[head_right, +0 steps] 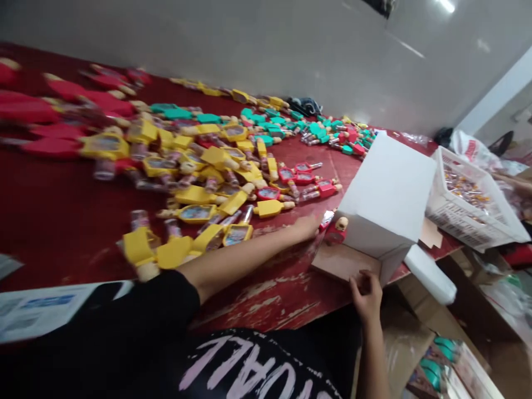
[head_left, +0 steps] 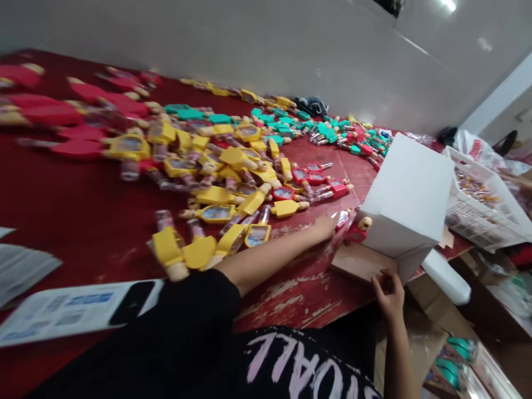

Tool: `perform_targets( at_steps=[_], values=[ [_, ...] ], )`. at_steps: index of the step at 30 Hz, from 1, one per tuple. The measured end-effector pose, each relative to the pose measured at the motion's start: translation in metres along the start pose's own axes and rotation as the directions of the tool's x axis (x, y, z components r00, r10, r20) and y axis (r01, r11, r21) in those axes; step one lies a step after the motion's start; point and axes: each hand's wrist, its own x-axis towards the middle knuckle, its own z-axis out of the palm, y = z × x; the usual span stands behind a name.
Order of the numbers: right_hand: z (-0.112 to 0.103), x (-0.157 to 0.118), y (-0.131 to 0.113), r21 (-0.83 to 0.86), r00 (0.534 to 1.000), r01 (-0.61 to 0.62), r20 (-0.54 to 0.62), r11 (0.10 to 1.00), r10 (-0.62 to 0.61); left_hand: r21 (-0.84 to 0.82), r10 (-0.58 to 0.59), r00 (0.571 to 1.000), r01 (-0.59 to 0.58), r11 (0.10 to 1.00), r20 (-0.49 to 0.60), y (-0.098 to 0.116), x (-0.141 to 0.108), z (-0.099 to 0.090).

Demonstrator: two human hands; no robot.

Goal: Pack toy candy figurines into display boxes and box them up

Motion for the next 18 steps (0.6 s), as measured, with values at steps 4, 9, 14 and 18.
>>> perform_targets(
  at_steps=[4,9,14,18],
  values=[
    [-0.023,-0.009,-0.003,0.427,0.958,-0.102,-0.200,0.898,0.204,-0.155,-0.067,0.982,0.039,0.987,-0.177,-0.004,-0.009,-0.003],
    [-0.038,0.002,-0.034,0.647,0.973,-0.099,-0.096,0.756,0.210,-0.124,0.285,0.716,-0.461,0.878,-0.638,0.022,-0.070,-0.012],
    [-0.030,0.030,-0.069,0.238,0.989,0.097,0.086,0.967,-0.120,0.293,0.868,0.294,-0.857,0.425,-0.401,0.041,-0.075,0.003],
    [-0.029,0.050,-0.059,0.081,0.977,0.116,-0.192,0.990,-0.099,0.334,0.737,0.540,-0.663,0.670,-0.406,0.035,-0.047,0.024]
  ],
)
